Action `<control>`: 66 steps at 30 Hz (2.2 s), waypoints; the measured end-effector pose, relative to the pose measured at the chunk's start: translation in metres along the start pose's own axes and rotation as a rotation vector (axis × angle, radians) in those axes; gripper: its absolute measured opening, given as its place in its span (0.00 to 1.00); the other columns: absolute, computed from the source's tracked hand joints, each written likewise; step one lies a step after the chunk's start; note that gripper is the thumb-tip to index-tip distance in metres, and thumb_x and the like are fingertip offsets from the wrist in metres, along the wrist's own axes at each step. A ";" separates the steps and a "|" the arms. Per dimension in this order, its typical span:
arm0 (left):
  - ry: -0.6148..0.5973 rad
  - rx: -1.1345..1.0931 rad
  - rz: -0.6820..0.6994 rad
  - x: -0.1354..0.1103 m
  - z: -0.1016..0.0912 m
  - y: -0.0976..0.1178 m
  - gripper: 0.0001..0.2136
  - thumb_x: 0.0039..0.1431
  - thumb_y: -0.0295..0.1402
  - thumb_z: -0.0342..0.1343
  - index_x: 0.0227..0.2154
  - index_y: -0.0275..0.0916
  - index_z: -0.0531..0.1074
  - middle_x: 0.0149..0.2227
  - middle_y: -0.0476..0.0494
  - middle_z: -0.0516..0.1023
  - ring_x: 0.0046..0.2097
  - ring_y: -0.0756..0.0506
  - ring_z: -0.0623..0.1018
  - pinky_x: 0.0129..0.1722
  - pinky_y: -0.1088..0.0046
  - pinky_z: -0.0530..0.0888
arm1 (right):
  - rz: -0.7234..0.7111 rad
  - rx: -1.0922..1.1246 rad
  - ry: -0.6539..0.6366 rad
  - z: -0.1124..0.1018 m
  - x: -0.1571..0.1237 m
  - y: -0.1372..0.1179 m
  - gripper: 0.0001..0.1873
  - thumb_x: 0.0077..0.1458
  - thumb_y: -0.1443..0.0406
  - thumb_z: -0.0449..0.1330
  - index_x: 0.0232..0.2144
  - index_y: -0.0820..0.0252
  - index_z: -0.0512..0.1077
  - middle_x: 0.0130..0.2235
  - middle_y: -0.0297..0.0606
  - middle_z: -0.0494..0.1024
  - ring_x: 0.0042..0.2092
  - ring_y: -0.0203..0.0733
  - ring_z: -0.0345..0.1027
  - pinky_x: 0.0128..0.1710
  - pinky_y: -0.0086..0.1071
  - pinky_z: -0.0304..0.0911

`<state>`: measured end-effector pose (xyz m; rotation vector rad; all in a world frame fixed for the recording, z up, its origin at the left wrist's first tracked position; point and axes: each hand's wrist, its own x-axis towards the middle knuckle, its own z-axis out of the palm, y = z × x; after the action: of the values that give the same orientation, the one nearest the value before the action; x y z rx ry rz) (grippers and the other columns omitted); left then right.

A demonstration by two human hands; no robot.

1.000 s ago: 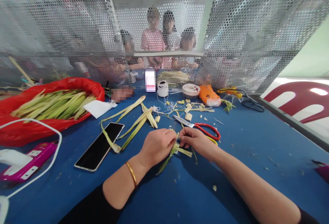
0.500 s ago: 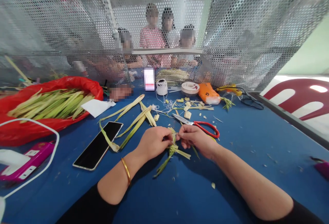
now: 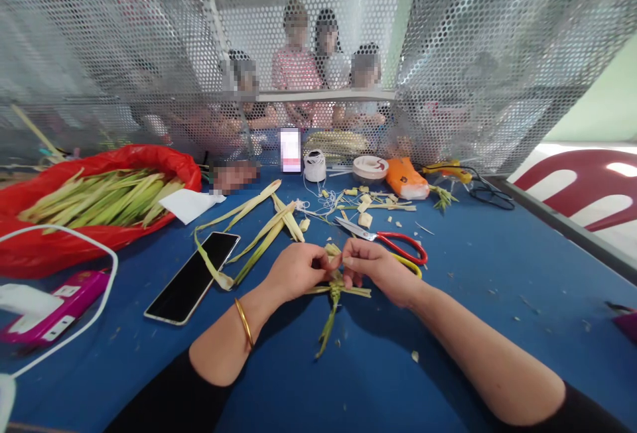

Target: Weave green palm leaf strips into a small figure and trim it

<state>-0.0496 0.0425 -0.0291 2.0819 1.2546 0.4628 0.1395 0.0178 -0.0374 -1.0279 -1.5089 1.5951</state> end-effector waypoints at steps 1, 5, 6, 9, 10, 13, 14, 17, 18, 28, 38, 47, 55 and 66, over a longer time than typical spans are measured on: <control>-0.001 -0.003 0.000 0.000 0.000 0.000 0.03 0.47 0.31 0.60 0.22 0.40 0.76 0.24 0.50 0.78 0.28 0.48 0.74 0.29 0.74 0.63 | 0.010 -0.004 -0.003 0.002 0.001 0.002 0.12 0.53 0.57 0.57 0.26 0.56 0.60 0.26 0.32 0.74 0.26 0.35 0.67 0.28 0.29 0.57; -0.002 -0.009 -0.023 0.001 -0.002 -0.001 0.03 0.45 0.32 0.62 0.21 0.39 0.75 0.23 0.51 0.76 0.28 0.49 0.72 0.29 0.74 0.63 | 0.039 -0.288 0.045 0.000 0.000 0.006 0.07 0.54 0.66 0.54 0.24 0.56 0.60 0.24 0.29 0.69 0.23 0.33 0.62 0.25 0.28 0.55; -0.014 -0.010 -0.031 0.001 -0.002 -0.002 0.04 0.45 0.32 0.62 0.21 0.39 0.74 0.22 0.51 0.75 0.27 0.49 0.72 0.28 0.74 0.62 | 0.047 -0.373 0.045 -0.002 -0.001 0.006 0.07 0.54 0.68 0.53 0.25 0.56 0.61 0.24 0.29 0.69 0.23 0.33 0.61 0.24 0.27 0.54; -0.056 -0.046 -0.056 0.002 -0.001 -0.004 0.05 0.44 0.31 0.62 0.19 0.38 0.73 0.20 0.52 0.72 0.25 0.50 0.69 0.27 0.74 0.62 | 0.032 -0.554 0.002 -0.006 -0.004 0.004 0.08 0.52 0.74 0.50 0.26 0.56 0.62 0.26 0.29 0.72 0.25 0.33 0.60 0.25 0.26 0.52; -0.054 -0.090 -0.060 0.002 0.000 -0.005 0.05 0.44 0.31 0.62 0.20 0.38 0.72 0.20 0.52 0.72 0.25 0.50 0.69 0.27 0.74 0.62 | 0.013 -0.592 -0.008 -0.007 -0.005 0.003 0.09 0.52 0.74 0.49 0.26 0.57 0.62 0.26 0.29 0.71 0.26 0.33 0.60 0.26 0.26 0.53; -0.035 -0.350 -0.033 0.002 0.006 -0.002 0.06 0.44 0.31 0.61 0.21 0.37 0.69 0.26 0.49 0.75 0.29 0.50 0.71 0.31 0.74 0.66 | -0.019 -0.656 -0.001 -0.006 -0.006 0.002 0.09 0.53 0.75 0.49 0.26 0.57 0.61 0.26 0.29 0.70 0.27 0.33 0.60 0.27 0.26 0.53; -0.043 -0.441 -0.025 0.002 0.008 -0.001 0.07 0.45 0.32 0.61 0.22 0.37 0.68 0.28 0.47 0.76 0.31 0.49 0.72 0.33 0.73 0.67 | -0.018 -0.660 0.006 -0.005 -0.005 0.002 0.09 0.54 0.74 0.48 0.26 0.57 0.61 0.26 0.29 0.70 0.27 0.33 0.60 0.27 0.26 0.52; -0.106 -0.600 -0.063 0.002 0.012 0.005 0.09 0.48 0.34 0.60 0.24 0.37 0.66 0.30 0.45 0.78 0.27 0.52 0.70 0.29 0.75 0.65 | -0.010 -0.648 0.017 -0.005 -0.005 0.003 0.09 0.57 0.72 0.48 0.27 0.57 0.60 0.26 0.30 0.69 0.27 0.33 0.60 0.27 0.26 0.52; -0.123 -0.618 -0.083 0.001 0.012 0.006 0.09 0.50 0.35 0.59 0.25 0.37 0.65 0.30 0.45 0.78 0.25 0.53 0.68 0.26 0.76 0.64 | -0.011 -0.642 0.017 -0.005 -0.005 0.003 0.09 0.57 0.71 0.48 0.27 0.56 0.60 0.26 0.30 0.69 0.27 0.34 0.60 0.27 0.27 0.52; -0.061 -0.232 -0.057 -0.001 0.013 0.011 0.02 0.51 0.29 0.50 0.25 0.40 0.64 0.23 0.50 0.76 0.25 0.50 0.70 0.26 0.75 0.62 | -0.049 -0.728 -0.036 -0.005 -0.006 -0.003 0.09 0.53 0.75 0.47 0.26 0.56 0.58 0.25 0.29 0.66 0.27 0.34 0.57 0.27 0.27 0.51; -0.061 -0.166 -0.061 -0.003 0.013 0.011 0.03 0.49 0.27 0.49 0.25 0.40 0.65 0.22 0.52 0.76 0.24 0.50 0.71 0.25 0.76 0.62 | -0.058 -0.741 -0.073 -0.008 -0.007 -0.001 0.07 0.54 0.72 0.49 0.26 0.56 0.60 0.25 0.29 0.65 0.27 0.34 0.56 0.27 0.27 0.50; -0.042 -0.459 -0.176 -0.001 0.016 0.005 0.06 0.53 0.34 0.55 0.28 0.40 0.63 0.22 0.50 0.75 0.20 0.52 0.68 0.20 0.78 0.62 | 0.076 -0.273 -0.028 -0.009 -0.001 0.001 0.04 0.51 0.65 0.55 0.26 0.58 0.64 0.26 0.32 0.72 0.26 0.34 0.62 0.26 0.28 0.55; -0.013 -0.671 -0.385 -0.002 0.017 0.014 0.04 0.51 0.30 0.58 0.27 0.36 0.70 0.23 0.49 0.76 0.21 0.54 0.70 0.21 0.80 0.67 | -0.017 -0.122 0.049 -0.007 -0.002 -0.004 0.10 0.48 0.59 0.62 0.25 0.60 0.69 0.25 0.31 0.70 0.28 0.34 0.60 0.30 0.30 0.56; -0.151 -0.708 -0.252 -0.002 0.019 0.014 0.02 0.46 0.26 0.61 0.26 0.34 0.77 0.24 0.50 0.76 0.25 0.54 0.72 0.31 0.76 0.70 | 0.029 0.048 0.190 0.003 0.001 0.000 0.09 0.45 0.61 0.64 0.23 0.62 0.72 0.24 0.32 0.72 0.27 0.33 0.61 0.28 0.29 0.56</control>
<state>-0.0302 0.0295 -0.0329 1.3218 1.0441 0.5274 0.1361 0.0171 -0.0370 -1.1447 -1.3281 1.4994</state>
